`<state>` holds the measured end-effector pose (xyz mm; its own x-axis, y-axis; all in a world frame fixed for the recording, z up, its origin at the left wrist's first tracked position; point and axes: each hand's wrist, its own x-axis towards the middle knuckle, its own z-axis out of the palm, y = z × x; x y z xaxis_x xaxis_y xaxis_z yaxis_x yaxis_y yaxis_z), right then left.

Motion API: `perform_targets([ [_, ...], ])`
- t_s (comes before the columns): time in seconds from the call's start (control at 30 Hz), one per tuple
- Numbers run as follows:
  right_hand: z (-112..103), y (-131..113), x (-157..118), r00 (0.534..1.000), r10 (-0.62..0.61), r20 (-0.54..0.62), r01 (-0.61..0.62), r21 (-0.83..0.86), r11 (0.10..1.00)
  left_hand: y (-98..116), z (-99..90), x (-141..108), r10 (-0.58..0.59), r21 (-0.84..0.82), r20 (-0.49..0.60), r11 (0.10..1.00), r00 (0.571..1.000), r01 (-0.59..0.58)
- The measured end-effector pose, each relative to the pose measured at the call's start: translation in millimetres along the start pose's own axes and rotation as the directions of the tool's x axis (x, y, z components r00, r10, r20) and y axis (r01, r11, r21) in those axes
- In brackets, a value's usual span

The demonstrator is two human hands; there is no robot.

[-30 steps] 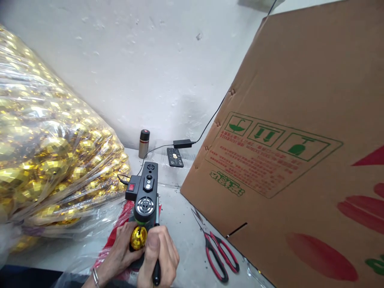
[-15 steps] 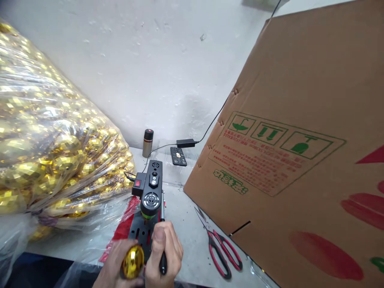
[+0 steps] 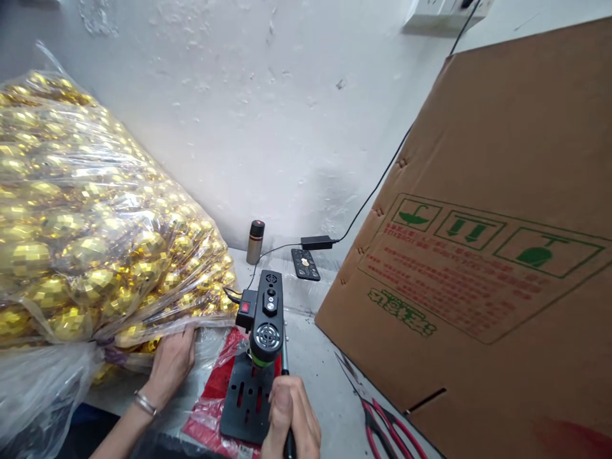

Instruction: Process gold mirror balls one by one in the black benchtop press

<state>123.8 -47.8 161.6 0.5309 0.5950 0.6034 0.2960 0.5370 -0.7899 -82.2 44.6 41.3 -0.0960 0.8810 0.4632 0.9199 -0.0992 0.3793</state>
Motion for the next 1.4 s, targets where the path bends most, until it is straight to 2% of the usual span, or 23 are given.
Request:
perform_targets([
  [0.1, 0.0, 2.8, -1.3, 1.0, -0.025, 0.004, 0.025, 0.025, 0.999, -3.4, 11.3, 30.7, -0.011, -0.029, 0.03, 1.0, 0.999, 0.012],
  [0.2, 0.8, 3.9, -3.0, 1.0, -0.031, 0.002, 0.031, 0.032, 0.999, -5.7, 22.4, 37.0, 0.012, -0.064, 0.052, 0.998, 0.999, -0.008],
  [0.27, 0.8, 4.5, -4.0, 0.999, -0.033, 0.006, 0.033, 0.037, 0.999, -5.9, 22.1, 33.7, 0.031, -0.084, 0.07, 0.996, 0.997, -0.025],
  [0.37, -1.1, 7.3, -3.5, 0.997, -0.072, 0.031, 0.071, 0.05, 0.996, -1.7, 10.7, 21.6, 0.018, -0.1, 0.111, 0.995, 0.994, -0.007],
  [0.43, -3.8, 10.7, -1.3, 0.992, -0.111, 0.054, 0.109, 0.04, 0.993, 5.1, 1.4, 10.1, -0.025, -0.152, 0.189, 0.987, 0.982, 0.054],
  [0.5, -7.3, 14.9, 2.1, 0.978, -0.186, 0.091, 0.183, 0.032, 0.983, 15.1, -5.4, -2.9, -0.078, -0.301, 0.267, 0.94, 0.961, 0.16],
  [0.57, -11.0, 18.9, 5.3, 0.956, -0.256, 0.14, 0.255, 0.026, 0.967, 27.2, -8.1, -15.8, -0.138, -0.528, 0.341, 0.79, 0.93, 0.311],
  [0.63, -13.8, 21.6, 7.3, 0.941, -0.293, 0.171, 0.293, 0.022, 0.956, 39.4, -7.2, -27.3, -0.202, -0.693, 0.472, 0.517, 0.858, 0.503],
  [0.7, -15.5, 22.6, 7.9, 0.941, -0.291, 0.173, 0.292, 0.019, 0.956, 49.2, -3.4, -36.9, -0.206, -0.707, 0.628, 0.254, 0.751, 0.66],
  [0.73, -16.1, 22.7, 7.9, 0.94, -0.294, 0.173, 0.295, 0.022, 0.955, 52.8, -0.8, -41.0, -0.201, -0.688, 0.675, 0.178, 0.71, 0.704],
  [0.77, -16.5, 22.5, 7.8, 0.939, -0.297, 0.173, 0.298, 0.022, 0.954, 55.6, 2.2, -44.5, -0.203, -0.679, 0.69, 0.151, 0.694, 0.719],
  [0.83, -17.3, 21.8, 8.0, 0.936, -0.301, 0.184, 0.303, 0.017, 0.953, 59.3, 8.8, -50.2, -0.22, -0.695, 0.65, 0.216, 0.727, 0.686],
  [0.97, -19.2, 19.8, 8.5, 0.934, -0.284, 0.218, 0.295, -0.023, 0.955, 66.1, 21.7, -57.3, -0.188, -0.709, 0.49, 0.482, 0.851, 0.515],
  [1.13, -20.9, 19.2, 7.2, 0.934, -0.284, 0.218, 0.297, -0.026, 0.955, 74.4, 36.4, -66.3, -0.114, -0.64, 0.341, 0.699, 0.933, 0.319],
  [1.23, -21.3, 20.9, 5.6, 0.937, -0.263, 0.228, 0.277, -0.031, 0.96, 76.1, 39.8, -73.0, -0.06, -0.613, 0.282, 0.757, 0.957, 0.228],
  [1.4, -20.6, 23.7, 4.0, 0.939, -0.282, 0.199, 0.292, -0.02, 0.956, 81.7, 36.7, -77.2, 0.005, -0.614, 0.261, 0.773, 0.965, 0.162],
])
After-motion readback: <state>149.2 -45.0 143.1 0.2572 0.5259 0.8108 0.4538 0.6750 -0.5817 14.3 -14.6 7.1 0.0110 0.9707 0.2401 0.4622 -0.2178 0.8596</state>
